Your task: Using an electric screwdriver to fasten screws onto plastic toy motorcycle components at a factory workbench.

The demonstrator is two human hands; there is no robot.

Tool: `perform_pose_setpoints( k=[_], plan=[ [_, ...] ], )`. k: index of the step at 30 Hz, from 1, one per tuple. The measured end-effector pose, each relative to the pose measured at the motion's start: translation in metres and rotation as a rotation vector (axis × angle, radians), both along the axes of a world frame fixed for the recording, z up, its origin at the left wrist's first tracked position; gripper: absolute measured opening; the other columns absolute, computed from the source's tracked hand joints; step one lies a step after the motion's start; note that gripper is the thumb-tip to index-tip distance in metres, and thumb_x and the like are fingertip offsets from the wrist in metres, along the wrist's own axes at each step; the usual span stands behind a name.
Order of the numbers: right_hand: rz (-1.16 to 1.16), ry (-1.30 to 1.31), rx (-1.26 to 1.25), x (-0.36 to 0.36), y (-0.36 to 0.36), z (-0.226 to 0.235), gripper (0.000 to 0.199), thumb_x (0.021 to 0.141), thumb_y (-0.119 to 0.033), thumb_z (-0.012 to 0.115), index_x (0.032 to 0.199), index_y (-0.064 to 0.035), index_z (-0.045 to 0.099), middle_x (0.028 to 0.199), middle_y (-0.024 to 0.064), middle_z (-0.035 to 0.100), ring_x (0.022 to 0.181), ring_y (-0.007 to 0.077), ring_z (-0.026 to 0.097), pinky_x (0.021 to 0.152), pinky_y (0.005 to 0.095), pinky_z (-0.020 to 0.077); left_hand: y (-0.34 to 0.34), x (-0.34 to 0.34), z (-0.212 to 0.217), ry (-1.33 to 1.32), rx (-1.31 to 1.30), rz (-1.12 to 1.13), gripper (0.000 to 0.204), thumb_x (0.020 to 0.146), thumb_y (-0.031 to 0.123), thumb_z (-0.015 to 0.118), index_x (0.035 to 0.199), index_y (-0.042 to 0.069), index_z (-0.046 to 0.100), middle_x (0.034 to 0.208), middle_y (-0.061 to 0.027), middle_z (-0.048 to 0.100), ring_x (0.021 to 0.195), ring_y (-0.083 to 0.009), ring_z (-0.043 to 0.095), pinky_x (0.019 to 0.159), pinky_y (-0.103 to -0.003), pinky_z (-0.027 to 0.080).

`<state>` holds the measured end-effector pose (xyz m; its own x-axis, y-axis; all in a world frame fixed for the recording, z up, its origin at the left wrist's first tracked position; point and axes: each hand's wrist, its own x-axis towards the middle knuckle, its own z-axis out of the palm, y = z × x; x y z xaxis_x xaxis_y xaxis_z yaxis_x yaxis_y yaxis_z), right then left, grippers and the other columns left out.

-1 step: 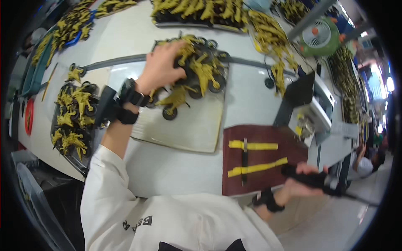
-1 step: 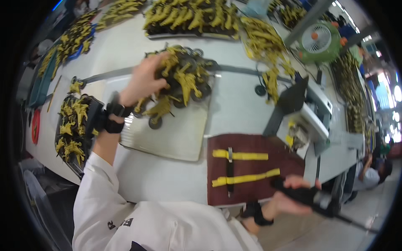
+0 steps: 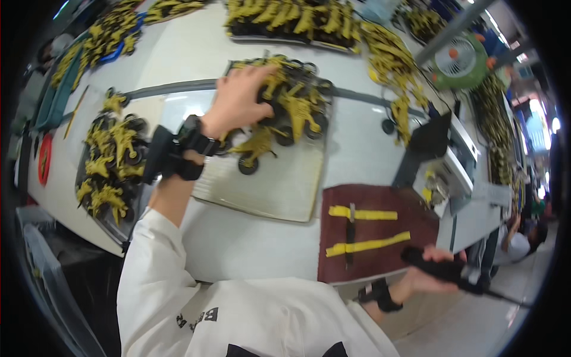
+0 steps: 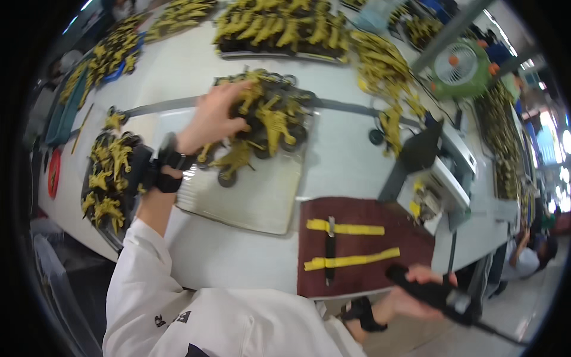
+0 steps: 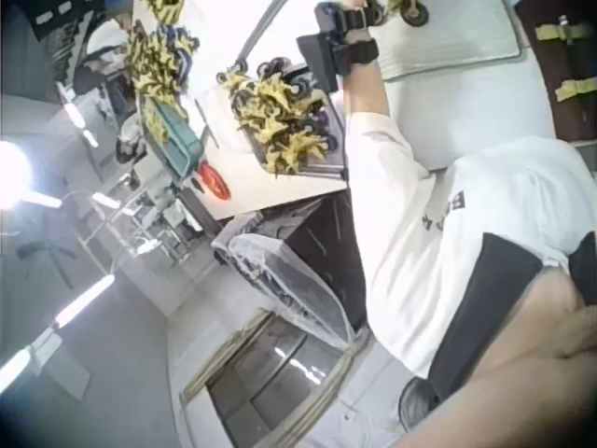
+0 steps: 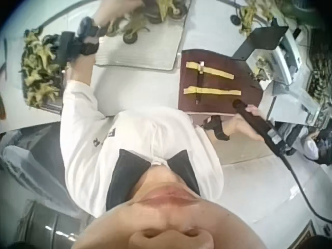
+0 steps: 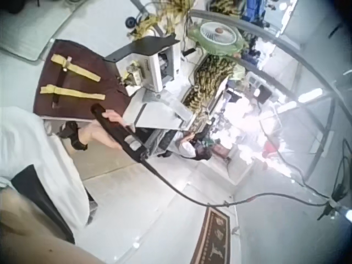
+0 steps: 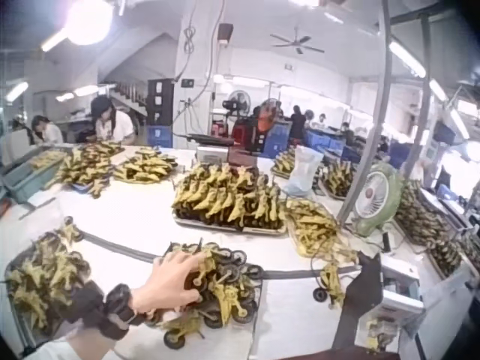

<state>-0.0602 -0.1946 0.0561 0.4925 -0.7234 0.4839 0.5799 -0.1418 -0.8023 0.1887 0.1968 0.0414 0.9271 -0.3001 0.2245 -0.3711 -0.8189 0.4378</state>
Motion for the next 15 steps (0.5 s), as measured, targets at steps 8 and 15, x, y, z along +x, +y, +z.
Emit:
perform_pose_setpoints(
  k=[8, 15],
  plan=[
    [-0.134, 0.060, -0.044, -0.007, 0.003, 0.029, 0.074, 0.088, -0.063, 0.019, 0.121, -0.0012, 0.043, 0.065, 0.0090, 0.054, 0.050, 0.0183, 0.046, 0.053, 0.0321, 0.0391, -0.039, 0.021, 0.017, -0.145, 0.137, 0.006, 0.086, 0.059, 0.028, 0.065, 0.138, 0.018, 0.034, 0.128, -0.0185, 0.039, 0.119, -0.0363, 0.037, 0.096, -0.052, 0.028],
    [0.041, -0.041, 0.012, -0.001, 0.004, 0.014, 0.086, 0.083, -0.071, 0.029, 0.131, 0.0010, 0.031, 0.066, 0.0104, 0.052, 0.048, 0.0198, 0.048, 0.048, 0.0342, 0.0403, -0.030, 0.054, 0.010, -0.217, 0.112, -0.172, 0.058, 0.060, 0.021, 0.068, 0.114, 0.008, 0.054, 0.105, -0.0170, 0.056, 0.105, -0.0365, 0.051, 0.085, -0.047, 0.044]
  ],
)
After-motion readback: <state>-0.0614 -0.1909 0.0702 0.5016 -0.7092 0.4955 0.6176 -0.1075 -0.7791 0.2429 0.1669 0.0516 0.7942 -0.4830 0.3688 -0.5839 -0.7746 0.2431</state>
